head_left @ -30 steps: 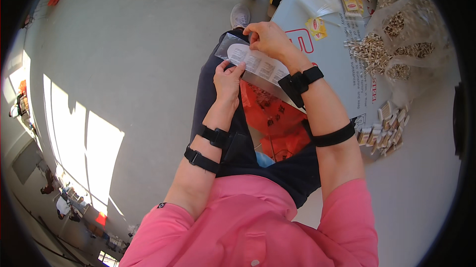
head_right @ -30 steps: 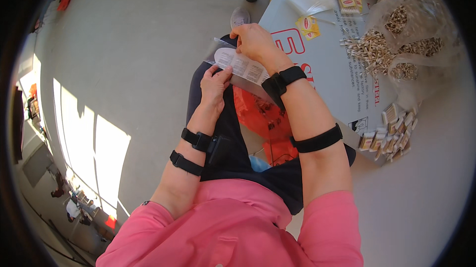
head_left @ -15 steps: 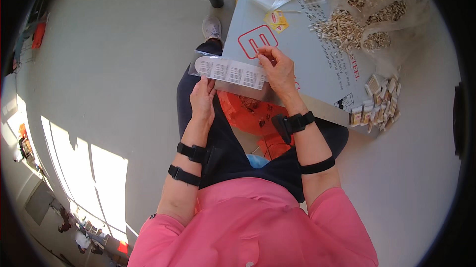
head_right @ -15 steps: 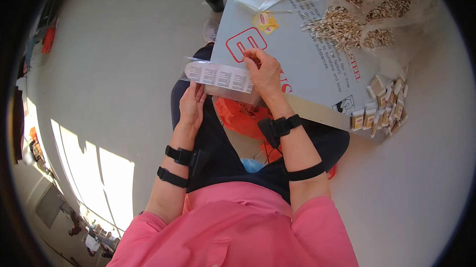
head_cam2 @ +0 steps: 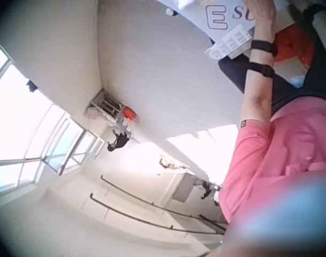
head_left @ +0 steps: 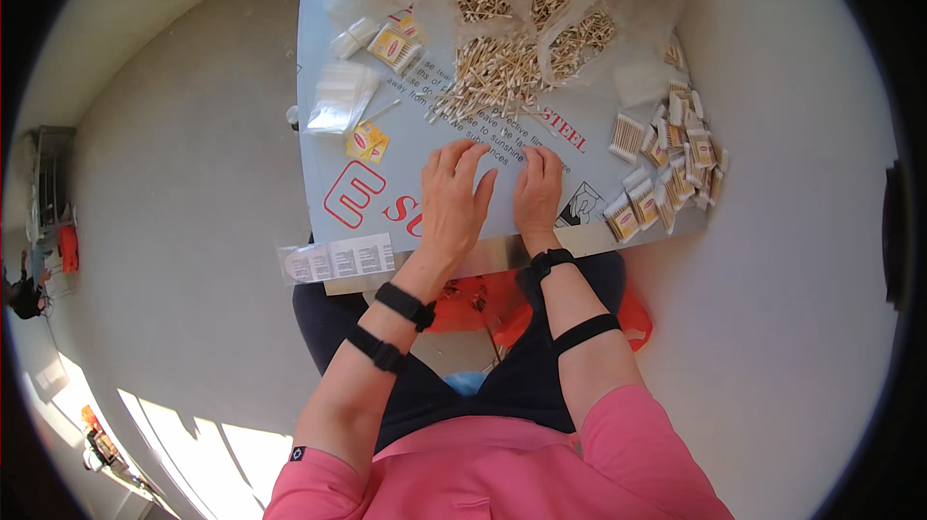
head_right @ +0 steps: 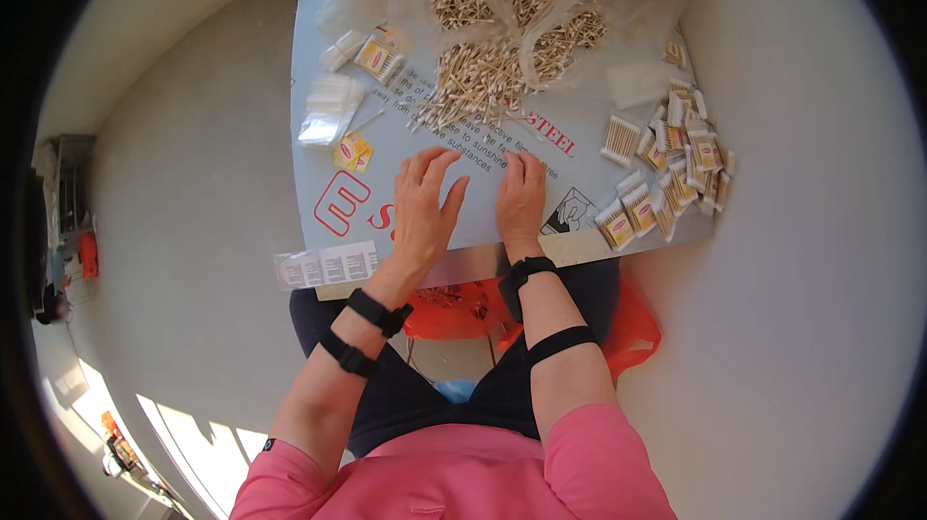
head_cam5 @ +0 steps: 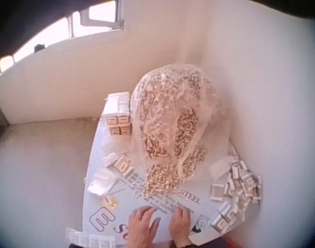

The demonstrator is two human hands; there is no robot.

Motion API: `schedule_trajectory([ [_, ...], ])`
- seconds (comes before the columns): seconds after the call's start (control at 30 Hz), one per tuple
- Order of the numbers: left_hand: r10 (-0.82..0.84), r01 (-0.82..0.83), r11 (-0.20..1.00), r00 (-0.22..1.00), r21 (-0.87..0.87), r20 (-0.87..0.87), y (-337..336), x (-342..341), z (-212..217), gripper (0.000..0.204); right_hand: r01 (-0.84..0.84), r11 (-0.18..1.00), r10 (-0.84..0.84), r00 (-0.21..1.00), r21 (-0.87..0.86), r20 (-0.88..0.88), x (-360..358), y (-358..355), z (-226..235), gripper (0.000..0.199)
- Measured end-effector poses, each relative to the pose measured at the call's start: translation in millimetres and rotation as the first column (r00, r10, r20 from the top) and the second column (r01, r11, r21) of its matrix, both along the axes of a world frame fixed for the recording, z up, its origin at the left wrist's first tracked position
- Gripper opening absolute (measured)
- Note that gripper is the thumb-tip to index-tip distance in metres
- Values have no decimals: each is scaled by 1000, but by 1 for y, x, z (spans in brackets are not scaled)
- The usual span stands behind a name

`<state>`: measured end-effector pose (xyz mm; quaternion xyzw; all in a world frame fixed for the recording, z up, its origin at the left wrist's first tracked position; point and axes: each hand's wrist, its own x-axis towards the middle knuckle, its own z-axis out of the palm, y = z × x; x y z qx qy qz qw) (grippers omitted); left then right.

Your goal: Packing cotton swabs into small plastic bags and sealing them.

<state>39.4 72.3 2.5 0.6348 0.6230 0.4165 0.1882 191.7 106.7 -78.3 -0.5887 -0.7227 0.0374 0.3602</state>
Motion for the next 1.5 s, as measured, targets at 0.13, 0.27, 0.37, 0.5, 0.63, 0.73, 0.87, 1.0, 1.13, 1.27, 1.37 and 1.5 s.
schedule_trajectory([
  [0.13,3,38,991,954,130,-298,87,31,-14,47,-23,997,20,999,-70,-38,0,-4,0,34],
  [0.27,-30,95,989,879,112,-475,119,42,-34,44,-18,996,11,997,-88,-79,2,-2,3,35],
  [0.37,-54,140,984,826,112,-561,110,33,-52,34,-24,996,18,998,-87,-65,5,0,1,34],
  [0.5,-116,189,980,799,65,-590,68,13,-62,29,-37,996,28,994,-87,-101,4,0,-1,33],
  [0.63,-218,251,968,782,-25,-584,32,-4,-63,29,-39,996,30,992,-74,-121,5,3,-4,31],
  [0.73,-231,237,969,759,-71,-609,11,-12,-60,33,-40,996,29,992,-83,-126,5,3,-5,28],
  [0.87,-62,36,997,868,-62,-494,-4,4,-43,39,-27,999,20,990,-45,-137,4,4,-5,28],
  [1.0,-52,79,996,847,29,-529,41,24,-38,43,-31,999,26,988,-35,-149,8,4,-2,30],
  [1.13,-51,77,997,846,26,-530,90,-6,-52,43,-44,999,39,985,-22,-170,-1,3,-4,31],
  [1.27,-117,144,989,916,43,-384,88,-11,-31,36,-38,997,27,987,-65,-156,7,2,-5,30],
  [1.37,-108,130,989,956,65,-271,75,-16,-14,37,-45,997,34,987,-64,-160,5,2,-4,28],
  [1.5,-191,199,980,920,-11,-342,52,-20,-10,40,-37,998,28,988,-53,-155,4,4,-4,26],
])
